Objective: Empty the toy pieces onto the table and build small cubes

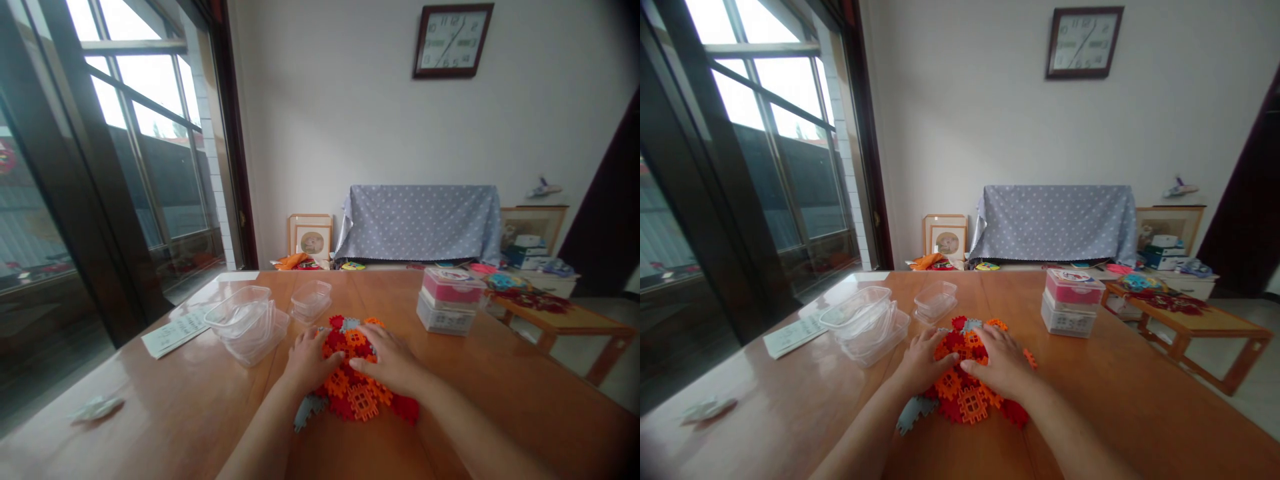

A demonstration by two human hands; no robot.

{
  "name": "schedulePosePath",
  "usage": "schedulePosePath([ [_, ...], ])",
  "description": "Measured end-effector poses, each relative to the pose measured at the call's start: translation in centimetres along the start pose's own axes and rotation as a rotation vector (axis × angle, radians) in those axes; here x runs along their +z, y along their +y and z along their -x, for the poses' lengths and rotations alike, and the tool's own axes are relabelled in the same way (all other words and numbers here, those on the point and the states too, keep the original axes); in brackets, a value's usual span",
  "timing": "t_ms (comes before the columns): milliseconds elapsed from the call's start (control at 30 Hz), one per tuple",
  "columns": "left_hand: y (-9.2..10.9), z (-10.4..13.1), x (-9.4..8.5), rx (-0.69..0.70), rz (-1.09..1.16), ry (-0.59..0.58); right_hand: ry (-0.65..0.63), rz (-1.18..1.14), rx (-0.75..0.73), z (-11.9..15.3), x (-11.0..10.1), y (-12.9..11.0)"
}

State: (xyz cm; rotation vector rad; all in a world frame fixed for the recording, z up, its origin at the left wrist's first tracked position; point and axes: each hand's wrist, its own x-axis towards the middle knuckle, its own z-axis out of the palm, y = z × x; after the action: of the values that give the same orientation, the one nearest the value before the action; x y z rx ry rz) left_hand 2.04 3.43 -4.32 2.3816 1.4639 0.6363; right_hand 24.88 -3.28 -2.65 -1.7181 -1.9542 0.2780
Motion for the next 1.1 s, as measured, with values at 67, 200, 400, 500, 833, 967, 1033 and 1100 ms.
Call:
schedulePosePath([
  [67, 0.1, 0.2, 0.2, 0.041, 0.005, -0.073, -0.094, 0.045, 0.008, -0.5, 0.9, -0.3],
  [200, 0.0, 0.4, 0.1, 0.07, 0.0, -0.078, -0.191, 0.059, 0.047, -0.3, 1.9, 0.7],
  [400, 0.2, 0.4, -0.8, 0.015, -0.073, -0.008, -0.076, 0.02, 0.082, 1.1, 1.1, 4.4],
  [500, 0.3, 0.2, -1.0, 0.005, -0.069, 0.014, 0.019, 0.018, 0.095, 1.3, 0.9, 5.6],
  [833, -0.6, -0.9, -0.1, 0.043, 0.351, 0.111, 0.118, -0.037, 0.049, 0.2, 0.6, 2.5],
  [967, -0.7, -1.2, 0.1, 0.042, 0.456, 0.109, 0.095, 0.025, -0.075, 0.3, 0.4, -0.8],
  [1033, -1.0, -1.3, 0.2, 0.006, 0.457, 0.15, -0.031, 0.011, -0.168, 0.8, 0.6, -2.4],
  [1100, -1.4, -1.5, 0.4, -0.029, 0.448, 0.18, -0.165, 0.027, -0.225, 1.2, 1.2, -3.7],
])
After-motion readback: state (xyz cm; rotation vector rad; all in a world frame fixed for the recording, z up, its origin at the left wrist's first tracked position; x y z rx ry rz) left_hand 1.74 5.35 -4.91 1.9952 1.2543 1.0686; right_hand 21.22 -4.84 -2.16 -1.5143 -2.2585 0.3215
